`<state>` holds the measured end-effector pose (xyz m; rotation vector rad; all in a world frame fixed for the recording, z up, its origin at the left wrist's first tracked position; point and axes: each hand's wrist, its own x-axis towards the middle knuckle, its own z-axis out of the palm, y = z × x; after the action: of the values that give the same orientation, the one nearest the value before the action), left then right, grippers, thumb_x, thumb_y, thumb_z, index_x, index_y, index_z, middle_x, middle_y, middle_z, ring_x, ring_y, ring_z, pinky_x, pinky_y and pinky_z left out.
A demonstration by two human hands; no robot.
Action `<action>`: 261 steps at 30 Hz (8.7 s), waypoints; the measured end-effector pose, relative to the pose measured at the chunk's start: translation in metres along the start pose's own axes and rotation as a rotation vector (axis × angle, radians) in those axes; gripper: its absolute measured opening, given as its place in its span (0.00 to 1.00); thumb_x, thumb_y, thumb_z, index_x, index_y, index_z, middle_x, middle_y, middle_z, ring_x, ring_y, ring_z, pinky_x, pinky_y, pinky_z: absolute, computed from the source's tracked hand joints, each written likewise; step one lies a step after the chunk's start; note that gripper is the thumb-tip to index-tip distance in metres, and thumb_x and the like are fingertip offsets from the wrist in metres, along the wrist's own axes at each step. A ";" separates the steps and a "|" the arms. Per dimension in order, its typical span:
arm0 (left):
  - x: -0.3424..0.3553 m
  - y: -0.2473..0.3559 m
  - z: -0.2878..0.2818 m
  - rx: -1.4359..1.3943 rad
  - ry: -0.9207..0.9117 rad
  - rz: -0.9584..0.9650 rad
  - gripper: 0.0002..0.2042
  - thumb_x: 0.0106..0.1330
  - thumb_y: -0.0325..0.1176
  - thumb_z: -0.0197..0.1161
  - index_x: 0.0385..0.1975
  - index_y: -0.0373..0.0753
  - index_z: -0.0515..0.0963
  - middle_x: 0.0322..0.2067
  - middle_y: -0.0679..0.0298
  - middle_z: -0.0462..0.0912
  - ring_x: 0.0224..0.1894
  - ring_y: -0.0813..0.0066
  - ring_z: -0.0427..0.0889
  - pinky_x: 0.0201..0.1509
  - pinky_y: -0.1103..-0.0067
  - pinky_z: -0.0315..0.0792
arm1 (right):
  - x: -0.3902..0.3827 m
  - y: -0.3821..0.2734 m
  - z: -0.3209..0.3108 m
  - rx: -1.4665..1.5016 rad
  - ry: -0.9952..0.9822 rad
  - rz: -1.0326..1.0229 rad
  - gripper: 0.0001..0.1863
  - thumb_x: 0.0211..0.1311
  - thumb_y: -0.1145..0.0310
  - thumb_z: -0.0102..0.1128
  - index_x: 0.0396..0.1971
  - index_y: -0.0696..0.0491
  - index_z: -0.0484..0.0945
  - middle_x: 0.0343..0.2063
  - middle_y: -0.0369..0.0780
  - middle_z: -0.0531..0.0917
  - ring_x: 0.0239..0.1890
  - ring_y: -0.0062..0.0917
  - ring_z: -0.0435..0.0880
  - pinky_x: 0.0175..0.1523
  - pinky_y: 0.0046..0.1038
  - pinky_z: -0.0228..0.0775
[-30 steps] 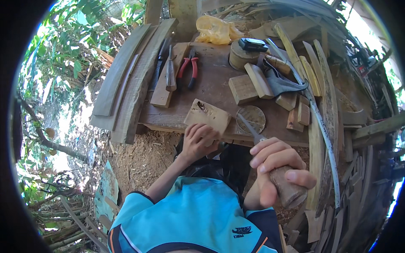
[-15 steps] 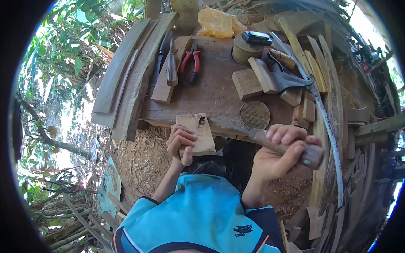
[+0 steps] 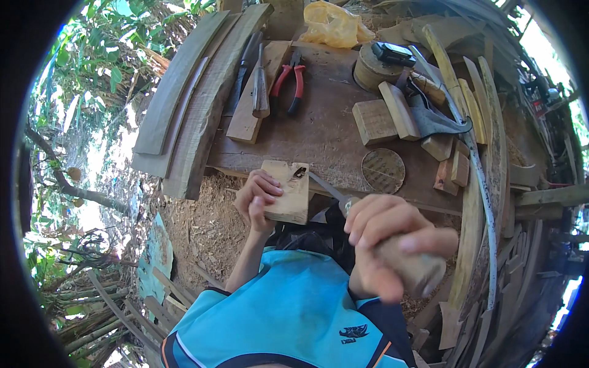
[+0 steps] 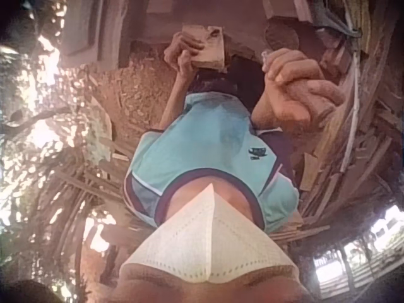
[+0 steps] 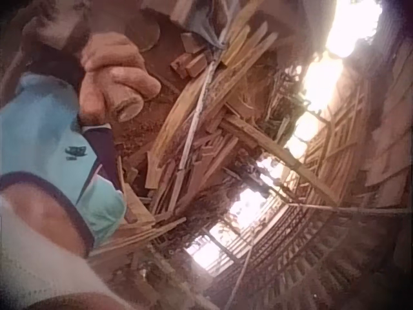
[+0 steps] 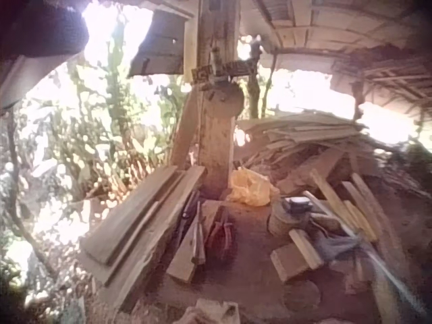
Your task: The person uses a wooden mallet and a chisel to carve a small rectangular block of wood on a workbench. They repeatedly strike the chisel to remove wood chips and shape the block, occasionally rotating the wood to work on different sides.
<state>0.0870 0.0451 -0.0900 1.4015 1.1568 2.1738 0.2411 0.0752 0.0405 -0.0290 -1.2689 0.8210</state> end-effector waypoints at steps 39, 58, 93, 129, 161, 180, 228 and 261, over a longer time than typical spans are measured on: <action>0.012 0.014 0.012 0.226 -0.195 0.121 0.06 0.34 0.32 0.48 0.07 0.37 0.65 0.12 0.62 0.72 0.18 0.70 0.70 0.28 0.78 0.62 | 0.020 -0.008 0.024 -0.200 -0.233 0.083 0.06 0.46 0.79 0.52 0.22 0.57 0.65 0.15 0.38 0.73 0.12 0.23 0.72 0.17 0.24 0.64; 0.014 0.014 0.016 0.180 -0.228 0.141 0.05 0.33 0.31 0.49 0.07 0.38 0.64 0.12 0.64 0.71 0.18 0.70 0.68 0.29 0.77 0.61 | 0.032 -0.006 0.011 -0.051 -0.299 0.177 0.08 0.48 0.80 0.47 0.26 0.52 0.61 0.14 0.37 0.68 0.13 0.20 0.65 0.17 0.22 0.58; 0.011 0.012 0.016 0.112 -0.224 0.135 0.06 0.30 0.32 0.50 0.08 0.38 0.63 0.13 0.64 0.70 0.18 0.69 0.67 0.27 0.76 0.60 | 0.006 0.013 0.011 -0.239 -0.192 0.377 0.10 0.40 0.79 0.58 0.20 0.55 0.65 0.16 0.39 0.73 0.15 0.23 0.70 0.21 0.20 0.63; 0.017 0.010 0.014 0.090 -0.211 -0.002 0.08 0.38 0.34 0.48 0.07 0.37 0.65 0.12 0.61 0.73 0.19 0.71 0.70 0.30 0.77 0.64 | 0.047 -0.030 0.003 -0.542 -0.556 0.309 0.10 0.39 0.81 0.56 0.21 0.53 0.67 0.13 0.35 0.73 0.11 0.22 0.68 0.16 0.24 0.60; 0.008 0.000 0.008 -0.025 -0.098 0.028 0.08 0.40 0.32 0.48 0.08 0.35 0.65 0.14 0.59 0.73 0.20 0.70 0.71 0.30 0.77 0.65 | -0.012 0.012 -0.003 -0.083 -0.042 0.237 0.11 0.48 0.77 0.54 0.26 0.55 0.60 0.16 0.38 0.68 0.14 0.22 0.66 0.18 0.26 0.62; -0.001 0.002 0.011 0.016 -0.107 0.124 0.10 0.43 0.35 0.49 0.08 0.37 0.66 0.14 0.61 0.73 0.20 0.69 0.71 0.30 0.76 0.64 | 0.033 0.082 -0.072 -0.036 0.628 0.795 0.10 0.54 0.70 0.49 0.17 0.48 0.60 0.10 0.28 0.58 0.10 0.12 0.55 0.16 0.17 0.52; -0.009 0.002 0.005 0.030 -0.123 0.129 0.08 0.40 0.34 0.49 0.09 0.36 0.65 0.15 0.59 0.73 0.21 0.67 0.71 0.31 0.75 0.65 | 0.004 0.032 -0.018 0.047 0.027 0.315 0.09 0.50 0.79 0.47 0.23 0.55 0.56 0.12 0.38 0.65 0.10 0.17 0.62 0.15 0.20 0.58; -0.039 -0.007 0.010 -0.295 -0.145 -1.071 0.17 0.59 0.37 0.56 0.42 0.32 0.66 0.35 0.61 0.75 0.32 0.77 0.76 0.31 0.82 0.73 | 0.025 0.064 -0.025 -0.150 0.192 0.369 0.07 0.52 0.76 0.48 0.23 0.53 0.60 0.11 0.34 0.63 0.10 0.17 0.60 0.15 0.20 0.56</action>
<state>0.1134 0.0299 -0.1177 0.5536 1.0923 1.3547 0.2300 0.1458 0.0234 -0.4633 -1.1551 1.0100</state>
